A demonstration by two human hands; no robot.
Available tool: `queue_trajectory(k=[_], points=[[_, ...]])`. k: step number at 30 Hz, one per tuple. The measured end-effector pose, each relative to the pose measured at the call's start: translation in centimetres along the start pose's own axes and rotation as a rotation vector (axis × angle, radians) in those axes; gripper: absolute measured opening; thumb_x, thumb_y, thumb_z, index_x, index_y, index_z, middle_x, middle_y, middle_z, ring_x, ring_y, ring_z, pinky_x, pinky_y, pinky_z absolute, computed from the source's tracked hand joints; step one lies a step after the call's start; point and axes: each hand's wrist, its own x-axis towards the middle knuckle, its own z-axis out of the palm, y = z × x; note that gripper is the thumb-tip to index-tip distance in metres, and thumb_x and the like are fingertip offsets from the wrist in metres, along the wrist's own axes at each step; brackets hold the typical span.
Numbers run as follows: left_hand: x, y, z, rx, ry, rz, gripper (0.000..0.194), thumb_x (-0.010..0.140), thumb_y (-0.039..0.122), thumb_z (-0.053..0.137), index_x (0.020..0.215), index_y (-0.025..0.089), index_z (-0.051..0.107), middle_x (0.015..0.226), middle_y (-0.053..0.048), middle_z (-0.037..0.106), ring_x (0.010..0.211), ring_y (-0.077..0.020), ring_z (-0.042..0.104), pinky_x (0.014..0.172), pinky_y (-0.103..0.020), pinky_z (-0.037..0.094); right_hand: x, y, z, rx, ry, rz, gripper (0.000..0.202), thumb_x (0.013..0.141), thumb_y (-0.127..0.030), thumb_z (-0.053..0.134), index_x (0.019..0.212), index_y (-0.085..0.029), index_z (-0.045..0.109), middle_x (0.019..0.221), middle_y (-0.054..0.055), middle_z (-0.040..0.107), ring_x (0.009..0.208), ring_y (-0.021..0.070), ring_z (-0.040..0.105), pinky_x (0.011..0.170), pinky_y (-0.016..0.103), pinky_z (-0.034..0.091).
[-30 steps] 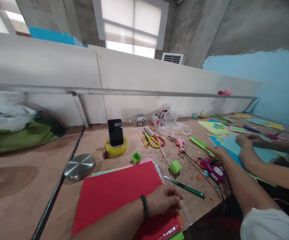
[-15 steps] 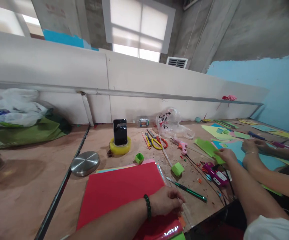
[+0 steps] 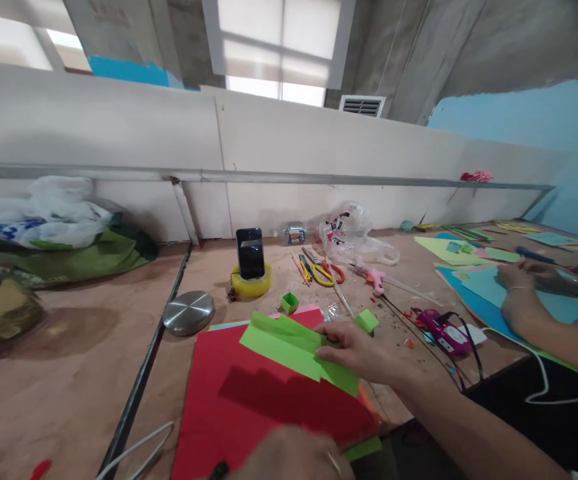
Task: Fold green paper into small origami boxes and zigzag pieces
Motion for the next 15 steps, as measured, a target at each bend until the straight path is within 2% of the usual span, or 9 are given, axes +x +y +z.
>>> queue_trajectory(k=[2, 4, 5, 6, 8, 9, 10, 12, 15], points=[[0.2, 0.4, -3.8, 0.101, 0.147, 0.052, 0.034, 0.087, 0.034, 0.058, 0.121, 0.03, 0.056, 0.134, -0.01, 0.049, 0.124, -0.0288, 0.044, 0.097, -0.046, 0.046, 1.2, 0.5, 1.9, 0.064, 0.036, -0.013, 0.027, 0.074, -0.041, 0.067, 0.085, -0.017, 0.065, 0.074, 0.0, 0.061, 0.066, 0.0143, 0.054, 0.06, 0.025, 0.041], [1.2, 0.3, -7.7, 0.437, 0.599, 0.093, 0.055, 0.075, 0.034, 0.069, 0.126, 0.026, 0.051, 0.134, -0.011, 0.048, 0.126, -0.0317, 0.042, 0.101, -0.049, 0.041, 1.9, 1.0, 2.9, 0.134, 0.025, -0.008, 0.03, 0.074, -0.043, 0.067, 0.086, -0.016, 0.063, 0.071, -0.001, 0.059, 0.063, 0.0132, 0.052, 0.058, 0.024, 0.039], [1.8, 0.0, -9.5, 0.492, 0.715, 0.067, 0.068, 0.065, 0.036, 0.075, 0.127, 0.022, 0.05, 0.129, -0.011, 0.051, 0.123, -0.033, 0.045, 0.1, -0.05, 0.041, 2.0, 1.2, 3.2, 0.17, 0.015, -0.014, 0.031, 0.074, -0.044, 0.068, 0.088, -0.016, 0.063, 0.071, -0.001, 0.059, 0.063, 0.0129, 0.052, 0.058, 0.024, 0.039], [2.4, -0.6, -11.0, 0.453, 0.725, -0.005, 0.071, 0.061, 0.037, 0.076, 0.125, 0.02, 0.05, 0.118, -0.01, 0.057, 0.114, -0.0309, 0.052, 0.094, -0.047, 0.045, 2.1, 1.4, 3.5, 0.2, 0.003, -0.019, 0.032, 0.074, -0.044, 0.068, 0.091, -0.017, 0.063, 0.07, -0.002, 0.058, 0.063, 0.0124, 0.052, 0.057, 0.023, 0.038], [3.1, -2.1, -13.0, 0.237, 0.585, -0.173, 0.066, 0.059, 0.039, 0.073, 0.118, 0.015, 0.054, 0.087, -0.004, 0.062, 0.086, -0.0236, 0.061, 0.074, -0.037, 0.052, 2.1, 1.9, 3.9, 0.232, 0.006, -0.03, 0.034, 0.073, -0.041, 0.071, 0.097, -0.018, 0.063, 0.067, -0.004, 0.056, 0.059, 0.0107, 0.05, 0.055, 0.022, 0.036], [3.3, -2.9, -13.4, 0.139, 0.489, -0.237, 0.063, 0.06, 0.042, 0.071, 0.114, 0.013, 0.056, 0.074, 0.0, 0.06, 0.071, -0.0193, 0.06, 0.063, -0.031, 0.05, 2.1, 2.3, 3.9, 0.234, 0.016, -0.024, 0.035, 0.071, -0.038, 0.073, 0.099, -0.019, 0.064, 0.063, -0.006, 0.053, 0.056, 0.0095, 0.047, 0.052, 0.021, 0.034], [3.4, -3.6, -13.6, 0.12, 0.46, -0.257, 0.057, 0.059, 0.043, 0.069, 0.106, 0.012, 0.06, 0.064, 0.003, 0.054, 0.058, -0.0157, 0.056, 0.055, -0.028, 0.046, 2.1, 2.8, 3.8, 0.237, 0.033, -0.015, 0.036, 0.069, -0.035, 0.075, 0.099, -0.018, 0.065, 0.058, -0.008, 0.05, 0.052, 0.0085, 0.044, 0.049, 0.02, 0.032], [3.3, -4.9, -13.3, 0.121, 0.44, -0.248, 0.046, 0.059, 0.042, 0.067, 0.095, 0.013, 0.063, 0.059, 0.006, 0.05, 0.052, -0.0121, 0.051, 0.051, -0.025, 0.041, 2.4, 4.1, 2.9, 0.283, 0.106, -0.005, 0.038, 0.062, -0.028, 0.08, 0.096, -0.018, 0.067, 0.051, -0.01, 0.048, 0.046, 0.0075, 0.042, 0.045, 0.018, 0.03], [3.0, -6.1, -12.1, 0.17, 0.462, -0.201, 0.038, 0.061, 0.036, 0.064, 0.092, 0.015, 0.063, 0.059, 0.005, 0.053, 0.054, -0.0133, 0.051, 0.054, -0.026, 0.042, 3.5, 6.0, 0.0, 0.498, 0.456, -0.048, 0.044, 0.058, -0.028, 0.08, 0.098, -0.018, 0.066, 0.056, -0.006, 0.06, 0.049, 0.0112, 0.053, 0.046, 0.02, 0.039]])
